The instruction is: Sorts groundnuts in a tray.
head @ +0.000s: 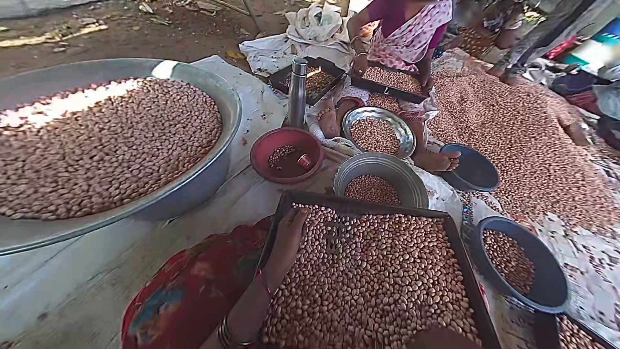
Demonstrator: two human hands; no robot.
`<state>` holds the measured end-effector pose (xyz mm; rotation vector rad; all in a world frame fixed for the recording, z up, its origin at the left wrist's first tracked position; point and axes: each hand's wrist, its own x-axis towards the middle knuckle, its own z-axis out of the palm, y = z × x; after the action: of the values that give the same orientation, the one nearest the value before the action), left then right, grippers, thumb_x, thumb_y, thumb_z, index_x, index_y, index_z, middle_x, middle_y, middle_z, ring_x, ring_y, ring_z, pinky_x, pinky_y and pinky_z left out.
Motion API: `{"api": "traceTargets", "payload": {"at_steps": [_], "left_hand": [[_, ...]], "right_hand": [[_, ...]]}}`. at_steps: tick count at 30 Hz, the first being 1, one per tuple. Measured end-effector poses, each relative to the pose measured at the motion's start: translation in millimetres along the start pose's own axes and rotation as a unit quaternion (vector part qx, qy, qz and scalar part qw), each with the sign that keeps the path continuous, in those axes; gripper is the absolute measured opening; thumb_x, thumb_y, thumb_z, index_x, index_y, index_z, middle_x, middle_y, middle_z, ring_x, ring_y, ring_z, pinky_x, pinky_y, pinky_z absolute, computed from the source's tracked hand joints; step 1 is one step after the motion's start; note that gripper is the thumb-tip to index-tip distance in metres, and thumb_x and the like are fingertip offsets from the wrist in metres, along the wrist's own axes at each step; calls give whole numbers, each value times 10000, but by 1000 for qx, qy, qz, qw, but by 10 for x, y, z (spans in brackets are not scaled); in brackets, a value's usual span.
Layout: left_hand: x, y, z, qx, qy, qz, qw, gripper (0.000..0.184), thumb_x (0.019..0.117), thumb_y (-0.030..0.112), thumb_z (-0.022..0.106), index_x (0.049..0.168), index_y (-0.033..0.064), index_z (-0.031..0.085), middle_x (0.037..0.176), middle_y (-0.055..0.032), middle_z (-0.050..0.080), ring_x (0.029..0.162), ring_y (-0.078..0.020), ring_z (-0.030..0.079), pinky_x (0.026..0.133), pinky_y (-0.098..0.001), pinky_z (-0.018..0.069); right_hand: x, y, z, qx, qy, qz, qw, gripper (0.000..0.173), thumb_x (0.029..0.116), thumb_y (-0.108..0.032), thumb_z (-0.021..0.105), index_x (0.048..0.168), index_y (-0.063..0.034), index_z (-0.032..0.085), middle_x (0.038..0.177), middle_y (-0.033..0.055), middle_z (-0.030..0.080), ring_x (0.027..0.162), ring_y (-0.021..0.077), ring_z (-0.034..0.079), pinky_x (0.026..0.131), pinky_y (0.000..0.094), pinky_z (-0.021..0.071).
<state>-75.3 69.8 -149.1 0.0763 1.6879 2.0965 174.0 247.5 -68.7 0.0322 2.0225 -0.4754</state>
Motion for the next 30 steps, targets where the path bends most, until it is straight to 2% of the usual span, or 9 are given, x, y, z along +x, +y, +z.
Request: {"api": "traceTargets", "payload": {"at_steps": [3,5,7,10,13,16,22,28,30], "left_hand": [[-17,-24,8,36,-30,-3,999,183,1085,102,457,985,35,594,649,94,490,470,45,395,457,-108,346],[-30,-13,-30,161,-91,-10,983,171,1076,124,492,1036,17,619,718,54,507,529,13,418,501,-147,361],[-71,111,-52,367,-227,-36,901,267,1081,167,495,1194,-20,649,953,-111,637,801,-169,572,761,-349,478],[-125,148,64,576,-362,-72,730,377,1099,240,456,1355,9,607,1255,-255,660,1199,-420,626,1030,-609,452],[-198,127,192,660,-375,-76,646,412,1120,275,381,1378,23,581,1266,-272,650,1208,-460,616,995,-635,459],[-254,91,292,696,-364,-79,614,412,1126,255,337,1385,25,561,1246,-272,659,1176,-472,633,959,-629,484],[-368,141,418,738,-363,-83,562,376,1118,131,337,1448,78,509,1233,-243,670,1154,-453,651,904,-598,522],[-435,97,437,752,-352,-87,551,364,1114,120,321,1426,53,497,1183,-235,684,1131,-433,665,891,-568,532],[-429,68,426,749,-351,-95,554,372,1118,138,314,1440,59,483,1196,-233,682,1138,-433,664,901,-568,532]], "right_hand": [[150,-42,-215,-21,47,70,996,286,1033,-29,525,1268,4,686,1134,350,686,1064,589,647,865,765,465],[311,18,-463,-23,114,63,991,338,1020,-7,529,1333,-22,656,1164,352,671,1077,579,641,882,740,472],[387,50,-668,-20,216,39,975,401,1021,35,476,1370,-55,651,1252,328,644,1145,538,628,949,684,484],[310,77,-822,8,369,-15,929,391,1016,79,447,1307,-12,691,1339,277,644,1259,456,619,1058,585,479],[174,180,-798,18,502,-41,864,333,994,86,491,1206,15,739,1245,242,710,1170,422,688,1004,564,532],[12,294,-759,40,572,-22,819,323,989,69,490,1187,26,742,1177,238,733,1078,420,721,936,574,557],[-60,389,-687,85,589,13,804,296,1025,11,486,1185,41,733,1134,237,741,1016,398,735,925,547,564],[6,297,-652,91,485,55,868,282,1041,-46,499,1176,47,729,1158,249,728,1080,421,710,938,588,533],[6,204,-654,78,372,111,918,312,1075,-107,472,1235,33,701,1229,255,702,1147,434,680,974,599,504]]}}
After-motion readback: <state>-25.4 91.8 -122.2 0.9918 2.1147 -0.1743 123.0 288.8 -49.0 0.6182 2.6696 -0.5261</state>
